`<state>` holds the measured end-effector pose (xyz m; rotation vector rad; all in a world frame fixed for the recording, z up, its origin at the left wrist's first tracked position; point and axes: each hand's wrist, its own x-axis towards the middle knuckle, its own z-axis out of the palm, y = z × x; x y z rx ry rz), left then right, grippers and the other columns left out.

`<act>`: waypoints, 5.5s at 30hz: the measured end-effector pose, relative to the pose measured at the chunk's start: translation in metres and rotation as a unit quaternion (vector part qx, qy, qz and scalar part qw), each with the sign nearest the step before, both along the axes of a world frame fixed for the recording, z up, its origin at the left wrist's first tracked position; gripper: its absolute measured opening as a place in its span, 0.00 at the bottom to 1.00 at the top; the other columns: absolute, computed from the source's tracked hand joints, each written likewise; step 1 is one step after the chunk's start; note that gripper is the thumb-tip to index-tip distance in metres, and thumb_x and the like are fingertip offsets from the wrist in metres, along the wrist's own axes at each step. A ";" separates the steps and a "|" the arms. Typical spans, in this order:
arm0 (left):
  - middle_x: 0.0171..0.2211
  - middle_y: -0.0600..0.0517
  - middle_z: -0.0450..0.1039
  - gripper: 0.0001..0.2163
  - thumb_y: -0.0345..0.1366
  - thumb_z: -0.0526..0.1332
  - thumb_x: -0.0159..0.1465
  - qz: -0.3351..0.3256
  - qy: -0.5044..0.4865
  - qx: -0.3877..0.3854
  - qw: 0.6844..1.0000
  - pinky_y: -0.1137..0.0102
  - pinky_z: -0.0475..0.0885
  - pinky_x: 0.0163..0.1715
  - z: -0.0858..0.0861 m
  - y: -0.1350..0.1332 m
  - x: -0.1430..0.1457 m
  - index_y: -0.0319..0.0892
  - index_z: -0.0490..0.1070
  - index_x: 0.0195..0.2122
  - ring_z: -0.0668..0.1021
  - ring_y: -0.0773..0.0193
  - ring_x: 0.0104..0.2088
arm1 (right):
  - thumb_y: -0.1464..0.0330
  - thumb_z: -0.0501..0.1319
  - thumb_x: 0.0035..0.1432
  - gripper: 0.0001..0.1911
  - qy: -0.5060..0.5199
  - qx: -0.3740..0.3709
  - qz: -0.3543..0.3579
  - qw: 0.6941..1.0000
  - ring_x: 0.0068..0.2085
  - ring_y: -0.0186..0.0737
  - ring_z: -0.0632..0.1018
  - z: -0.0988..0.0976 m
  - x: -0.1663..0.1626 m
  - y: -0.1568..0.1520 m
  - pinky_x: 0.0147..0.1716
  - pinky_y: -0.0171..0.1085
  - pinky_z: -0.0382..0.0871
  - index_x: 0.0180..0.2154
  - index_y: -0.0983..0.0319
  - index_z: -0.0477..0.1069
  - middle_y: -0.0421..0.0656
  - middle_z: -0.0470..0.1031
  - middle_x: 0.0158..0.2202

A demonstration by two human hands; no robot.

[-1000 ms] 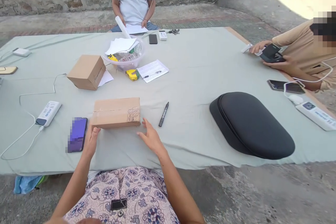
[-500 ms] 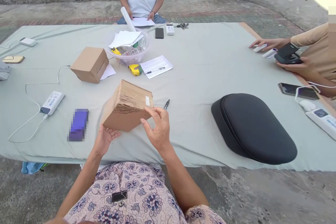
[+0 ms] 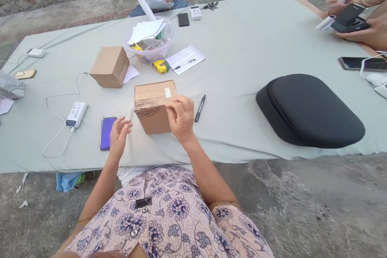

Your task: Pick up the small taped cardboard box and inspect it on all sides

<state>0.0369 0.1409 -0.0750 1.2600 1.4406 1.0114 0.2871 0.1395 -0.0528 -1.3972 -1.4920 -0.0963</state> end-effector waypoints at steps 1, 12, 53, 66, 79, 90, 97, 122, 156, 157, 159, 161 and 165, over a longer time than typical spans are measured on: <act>0.61 0.37 0.68 0.39 0.62 0.61 0.62 -0.020 0.008 0.057 0.998 0.62 0.73 0.53 0.005 0.010 0.000 0.42 0.58 0.66 0.76 0.54 0.58 | 0.66 0.56 0.69 0.05 0.006 -0.006 0.000 1.000 0.53 0.44 0.73 -0.001 0.000 0.000 0.55 0.50 0.71 0.41 0.58 0.69 0.47 0.72 0.45; 0.74 0.42 0.48 0.19 0.48 0.56 0.71 -0.206 0.104 0.331 0.915 0.53 0.60 0.71 0.019 0.077 0.052 0.43 0.75 0.57 0.56 0.51 0.74 | 0.65 0.59 0.67 0.10 -0.013 0.011 -0.014 1.000 0.54 0.46 0.73 -0.007 -0.003 0.003 0.55 0.49 0.70 0.49 0.58 0.69 0.48 0.73 0.47; 0.71 0.39 0.55 0.15 0.33 0.59 0.71 -0.132 0.123 0.439 0.880 0.60 0.66 0.67 -0.007 0.056 0.062 0.45 0.68 0.58 0.62 0.58 0.72 | 0.68 0.57 0.71 0.13 0.104 0.031 0.144 0.984 0.59 0.41 0.74 -0.035 0.032 0.003 0.47 0.39 0.78 0.55 0.57 0.68 0.50 0.70 0.57; 0.70 0.34 0.55 0.41 0.54 0.61 0.67 -0.092 0.085 0.172 0.977 0.56 0.61 0.70 -0.096 0.025 0.066 0.39 0.45 0.73 0.63 0.52 0.71 | 0.61 0.55 0.69 0.31 0.186 -0.173 0.090 0.963 0.64 0.46 0.70 -0.150 0.012 -0.025 0.60 0.49 0.73 0.70 0.59 0.56 0.53 0.65 0.65; 0.65 0.36 0.66 0.35 0.44 0.64 0.66 -0.069 0.118 0.189 0.973 0.57 0.69 0.64 -0.136 0.008 0.064 0.39 0.54 0.71 0.71 0.51 0.65 | 0.61 0.58 0.64 0.31 0.134 -0.184 0.043 0.973 0.61 0.52 0.72 -0.173 0.007 -0.037 0.60 0.57 0.71 0.65 0.65 0.58 0.58 0.68 0.60; 0.72 0.47 0.54 0.32 0.44 0.67 0.64 -0.053 0.273 0.347 0.896 0.46 0.55 0.72 -0.045 -0.023 0.031 0.54 0.64 0.69 0.54 0.42 0.74 | 0.49 0.54 0.70 0.25 0.108 -0.378 0.237 0.889 0.23 0.37 0.72 -0.113 -0.032 -0.076 0.21 0.35 0.58 0.33 0.62 0.71 0.43 0.74 0.24; 0.71 0.48 0.58 0.27 0.47 0.65 0.63 -0.119 0.313 0.320 0.886 0.32 0.57 0.66 -0.038 0.022 0.036 0.54 0.71 0.64 0.51 0.33 0.73 | 0.55 0.59 0.68 0.16 0.123 -0.168 0.108 0.972 0.30 0.33 0.74 -0.060 0.018 -0.072 0.29 0.33 0.68 0.46 0.61 0.73 0.42 0.75 0.32; 0.72 0.51 0.55 0.32 0.41 0.70 0.59 -0.188 0.357 0.297 0.865 0.44 0.69 0.60 -0.042 0.078 0.030 0.56 0.69 0.65 0.69 0.38 0.64 | 0.59 0.53 0.71 0.23 0.063 -0.115 0.152 0.980 0.67 0.45 0.66 -0.106 0.050 0.011 0.63 0.48 0.70 0.63 0.58 0.62 0.50 0.64 0.65; 0.72 0.42 0.55 0.42 0.58 0.62 0.64 -0.197 0.065 0.047 0.977 0.49 0.59 0.70 -0.046 0.001 0.039 0.47 0.49 0.73 0.61 0.47 0.72 | 0.54 0.52 0.72 0.19 0.081 0.052 0.095 0.991 0.58 0.44 0.72 -0.031 0.039 0.020 0.42 0.39 0.75 0.52 0.58 0.70 0.50 0.70 0.56; 0.73 0.40 0.52 0.45 0.59 0.62 0.63 -0.185 0.066 0.050 0.979 0.47 0.57 0.70 -0.038 0.005 0.040 0.47 0.44 0.74 0.59 0.44 0.72 | 0.53 0.52 0.72 0.19 0.082 0.051 0.098 0.991 0.58 0.44 0.72 -0.031 0.040 0.020 0.42 0.39 0.75 0.52 0.58 0.70 0.50 0.69 0.56; 0.74 0.38 0.44 0.49 0.61 0.63 0.62 -0.154 0.051 0.090 0.983 0.44 0.55 0.70 -0.021 0.019 0.042 0.51 0.35 0.75 0.55 0.42 0.73 | 0.52 0.52 0.72 0.20 0.084 0.047 0.105 0.990 0.58 0.44 0.72 -0.031 0.041 0.020 0.42 0.39 0.75 0.52 0.58 0.70 0.50 0.69 0.56; 0.76 0.42 0.39 0.47 0.60 0.62 0.63 -0.155 0.032 0.171 0.973 0.44 0.54 0.71 -0.003 0.036 0.048 0.55 0.34 0.75 0.52 0.43 0.75 | 0.52 0.51 0.72 0.20 0.087 0.044 0.111 0.989 0.59 0.45 0.72 -0.031 0.042 0.019 0.41 0.39 0.76 0.52 0.57 0.70 0.50 0.69 0.57; 0.75 0.46 0.43 0.35 0.55 0.63 0.65 -0.205 0.022 0.326 0.923 0.52 0.48 0.74 0.013 0.071 0.067 0.53 0.52 0.70 0.49 0.50 0.76 | 0.52 0.51 0.72 0.20 0.094 0.033 0.122 0.987 0.60 0.45 0.71 -0.031 0.043 0.019 0.42 0.39 0.76 0.53 0.57 0.70 0.50 0.68 0.57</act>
